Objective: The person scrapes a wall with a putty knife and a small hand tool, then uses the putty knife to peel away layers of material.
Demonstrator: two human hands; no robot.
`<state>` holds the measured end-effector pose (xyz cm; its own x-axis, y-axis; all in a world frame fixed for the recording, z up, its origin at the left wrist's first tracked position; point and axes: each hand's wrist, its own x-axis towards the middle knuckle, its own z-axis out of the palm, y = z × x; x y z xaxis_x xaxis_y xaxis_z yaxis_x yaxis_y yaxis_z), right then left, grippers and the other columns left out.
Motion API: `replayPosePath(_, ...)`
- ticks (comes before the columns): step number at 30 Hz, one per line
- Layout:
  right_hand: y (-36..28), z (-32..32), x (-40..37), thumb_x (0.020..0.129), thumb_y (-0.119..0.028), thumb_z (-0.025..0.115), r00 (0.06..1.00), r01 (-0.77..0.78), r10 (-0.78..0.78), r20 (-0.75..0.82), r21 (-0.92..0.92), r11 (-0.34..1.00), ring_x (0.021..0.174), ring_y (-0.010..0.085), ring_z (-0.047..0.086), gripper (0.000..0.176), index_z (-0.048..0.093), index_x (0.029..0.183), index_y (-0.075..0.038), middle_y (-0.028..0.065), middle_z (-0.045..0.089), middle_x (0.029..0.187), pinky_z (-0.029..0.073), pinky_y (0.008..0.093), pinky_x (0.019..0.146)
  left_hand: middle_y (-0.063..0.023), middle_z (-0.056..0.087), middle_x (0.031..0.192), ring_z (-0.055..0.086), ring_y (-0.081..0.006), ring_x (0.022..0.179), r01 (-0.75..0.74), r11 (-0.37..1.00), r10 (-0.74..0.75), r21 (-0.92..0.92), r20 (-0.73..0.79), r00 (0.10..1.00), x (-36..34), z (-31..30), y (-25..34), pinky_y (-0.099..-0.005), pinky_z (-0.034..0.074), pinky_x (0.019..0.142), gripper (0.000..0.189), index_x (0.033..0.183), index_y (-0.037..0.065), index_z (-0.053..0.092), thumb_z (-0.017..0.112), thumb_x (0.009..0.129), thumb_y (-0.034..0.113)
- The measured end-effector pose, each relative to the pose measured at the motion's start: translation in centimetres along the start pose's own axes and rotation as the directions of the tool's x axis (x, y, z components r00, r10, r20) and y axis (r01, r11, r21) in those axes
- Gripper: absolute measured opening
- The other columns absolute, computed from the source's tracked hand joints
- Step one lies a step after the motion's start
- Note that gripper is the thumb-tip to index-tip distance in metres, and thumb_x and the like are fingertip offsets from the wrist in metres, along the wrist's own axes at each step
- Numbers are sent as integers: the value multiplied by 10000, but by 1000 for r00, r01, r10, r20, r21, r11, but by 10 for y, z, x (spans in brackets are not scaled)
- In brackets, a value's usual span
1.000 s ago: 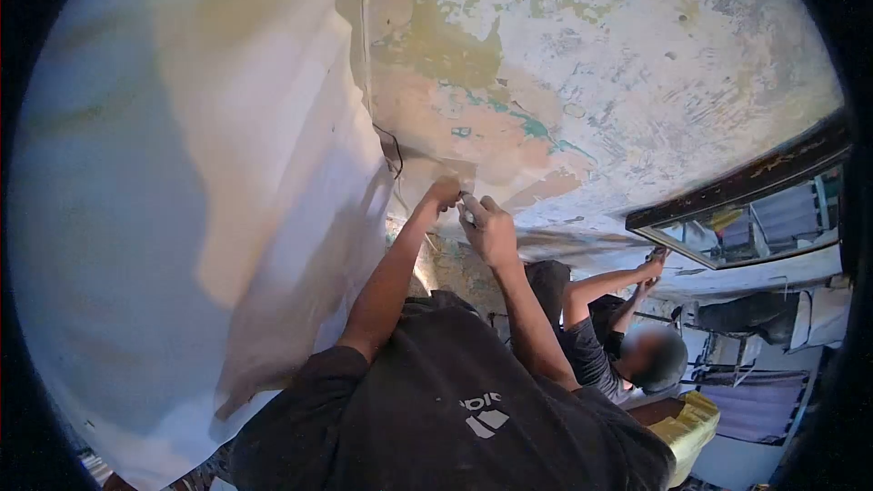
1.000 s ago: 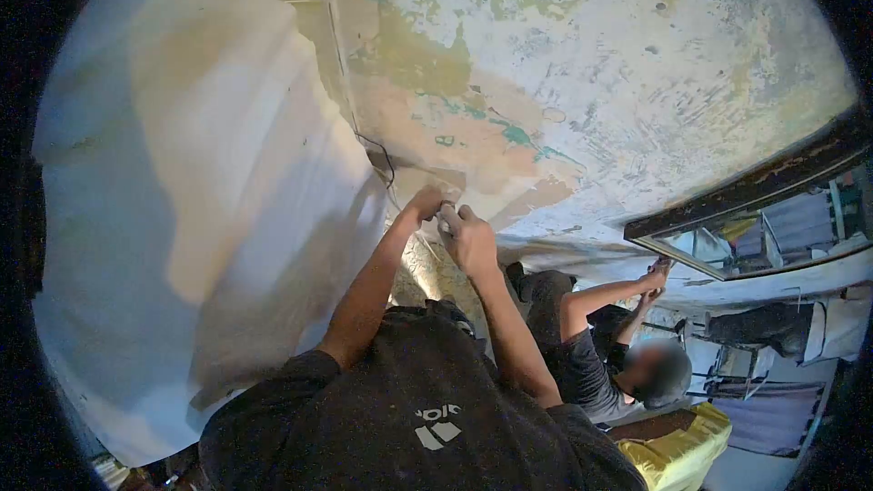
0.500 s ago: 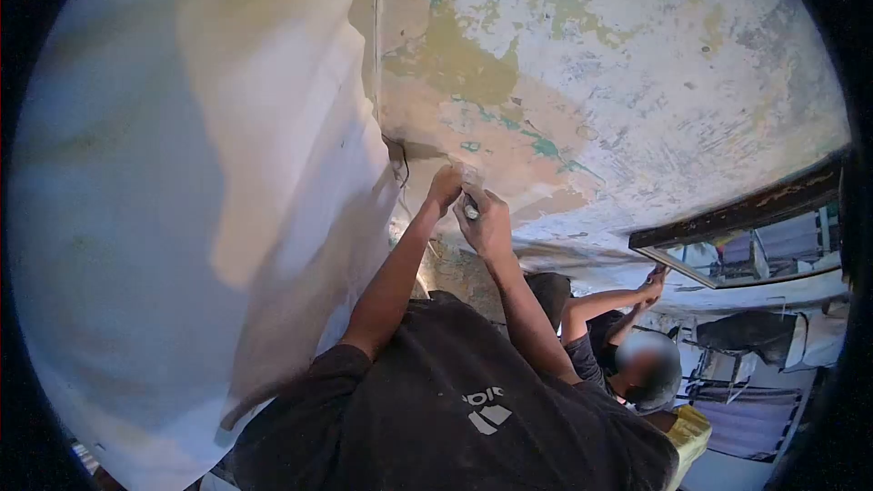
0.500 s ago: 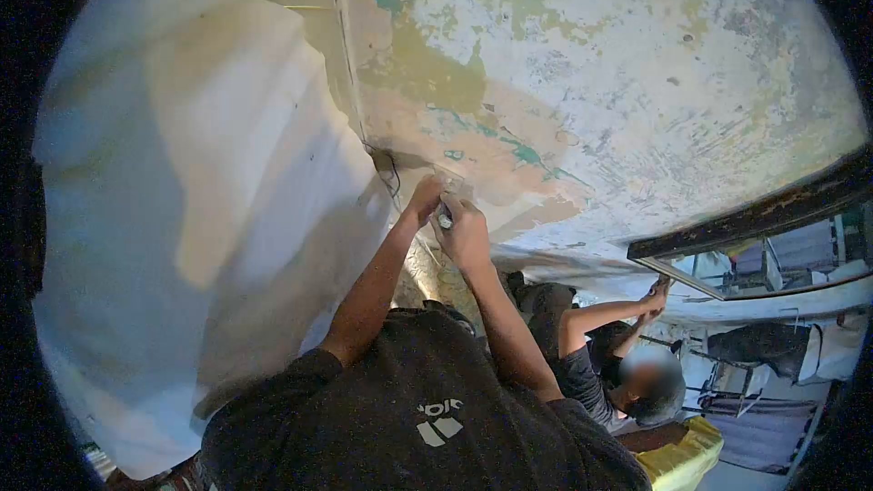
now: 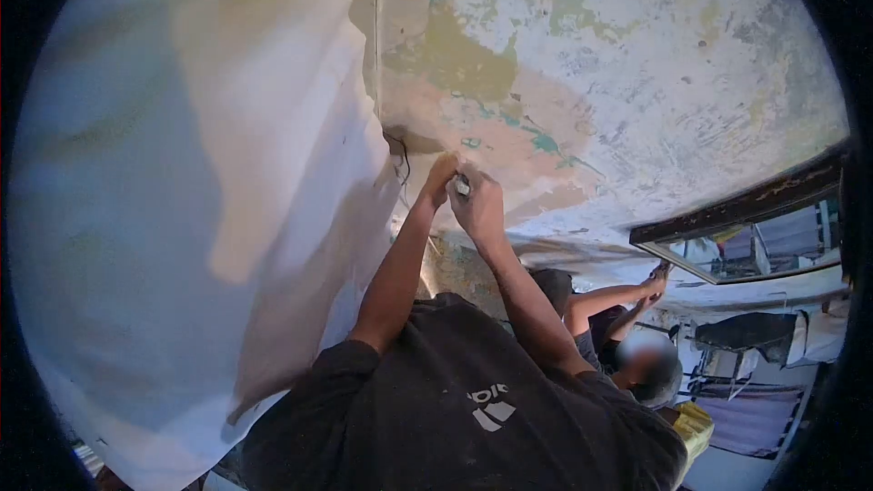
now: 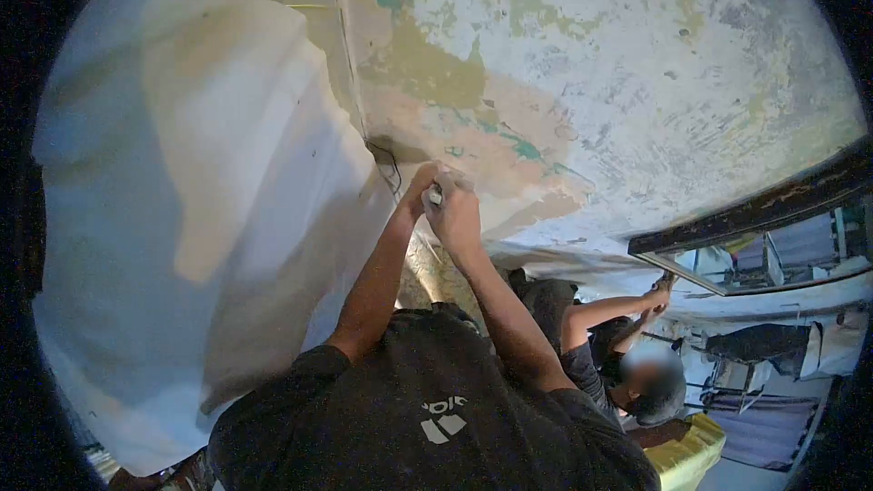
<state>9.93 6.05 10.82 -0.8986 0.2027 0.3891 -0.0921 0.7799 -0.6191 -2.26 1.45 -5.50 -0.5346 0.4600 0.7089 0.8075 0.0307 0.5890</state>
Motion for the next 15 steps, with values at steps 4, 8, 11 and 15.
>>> replayPosePath(4, 5, 3, 4, 730, -58, 671, 998, 64, -64, 14, -4, 998, 756, 405, 621, 249, 601, 962, -1, 229, 627, 821, 497, 422, 655, -143, 598, 740, 581, -267, 750, 677, 552, -619, -487, 305, 724, 19, -25, 40, -415, 428, 679, 232, 846, -1, 599, 532, 814, 219)
replayPosePath(8, 5, 1, 8, 737, -53, 662, 998, 33, -35, 43, 37, 999, 748, 411, 620, 234, 597, 957, -4, 231, 626, 829, 499, 427, 658, -139, 593, 728, 575, -271, 744, 676, 640, -608, -364, 299, 736, 7, -20, 33, -415, 428, 689, 232, 847, 2, 599, 530, 815, 221)
replayPosePath(11, -3, -10, -12, 742, -48, 665, 996, 28, -31, 81, 40, 999, 751, 405, 622, 264, 593, 994, -7, 235, 622, 825, 504, 429, 664, -135, 590, 719, 571, -274, 740, 662, 697, -599, -276, 283, 749, 2, -13, 22, -415, 428, 696, 232, 847, 4, 600, 527, 815, 222)
replayPosePath(15, 4, -12, -29, 740, -55, 676, 996, 17, -18, 90, 12, 1000, 758, 395, 625, 298, 582, 1018, -7, 226, 622, 837, 505, 422, 658, -132, 586, 710, 567, -277, 735, 649, 737, -595, -187, 274, 755, -10, 0, 22, -415, 429, 703, 232, 848, 6, 601, 525, 815, 223)
